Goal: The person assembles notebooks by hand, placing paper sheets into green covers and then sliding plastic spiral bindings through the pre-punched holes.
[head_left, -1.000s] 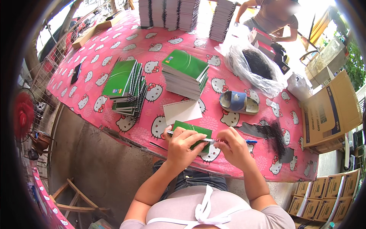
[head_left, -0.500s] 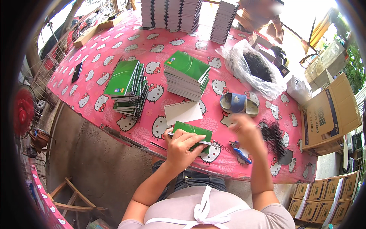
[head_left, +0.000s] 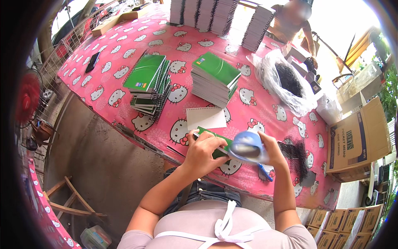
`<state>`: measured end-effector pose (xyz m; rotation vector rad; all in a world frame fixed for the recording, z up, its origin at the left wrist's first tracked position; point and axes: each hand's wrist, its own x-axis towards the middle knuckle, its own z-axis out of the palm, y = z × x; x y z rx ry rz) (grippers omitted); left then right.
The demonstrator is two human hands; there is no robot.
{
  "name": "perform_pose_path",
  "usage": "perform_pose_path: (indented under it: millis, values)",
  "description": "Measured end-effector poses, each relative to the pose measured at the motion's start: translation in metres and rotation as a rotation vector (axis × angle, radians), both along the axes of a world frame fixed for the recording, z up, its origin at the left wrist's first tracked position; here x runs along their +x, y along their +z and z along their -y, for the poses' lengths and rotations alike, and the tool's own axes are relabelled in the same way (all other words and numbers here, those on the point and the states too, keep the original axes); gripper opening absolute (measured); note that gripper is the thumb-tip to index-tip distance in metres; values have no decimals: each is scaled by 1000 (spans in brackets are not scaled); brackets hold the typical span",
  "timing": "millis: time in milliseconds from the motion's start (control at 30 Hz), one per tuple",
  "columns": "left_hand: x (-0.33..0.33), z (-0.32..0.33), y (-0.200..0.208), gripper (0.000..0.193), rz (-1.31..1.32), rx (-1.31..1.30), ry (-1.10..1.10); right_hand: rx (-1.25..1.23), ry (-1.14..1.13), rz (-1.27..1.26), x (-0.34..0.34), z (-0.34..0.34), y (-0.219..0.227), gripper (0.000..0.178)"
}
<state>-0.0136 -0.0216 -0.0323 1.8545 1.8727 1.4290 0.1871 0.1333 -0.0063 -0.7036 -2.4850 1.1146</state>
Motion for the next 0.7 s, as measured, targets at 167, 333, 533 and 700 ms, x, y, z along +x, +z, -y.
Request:
perform_pose_path:
  millis: [167, 333, 533, 700]
  values:
    - [-3, 2, 5, 47, -21, -49, 3, -414, -55, -16, -5, -7, 6, 50]
    - [-14, 0, 9, 42, 37, 25, -5, 426, 219, -106, 3, -34, -20, 51]
    - [-30, 14, -16, 42, 316, 44, 34, -522, -76, -173, -37, -7, 7, 40]
    - [-33, 18, -40, 39, 700, 100, -19, -62, 104, -167, -50, -15, -7, 38]
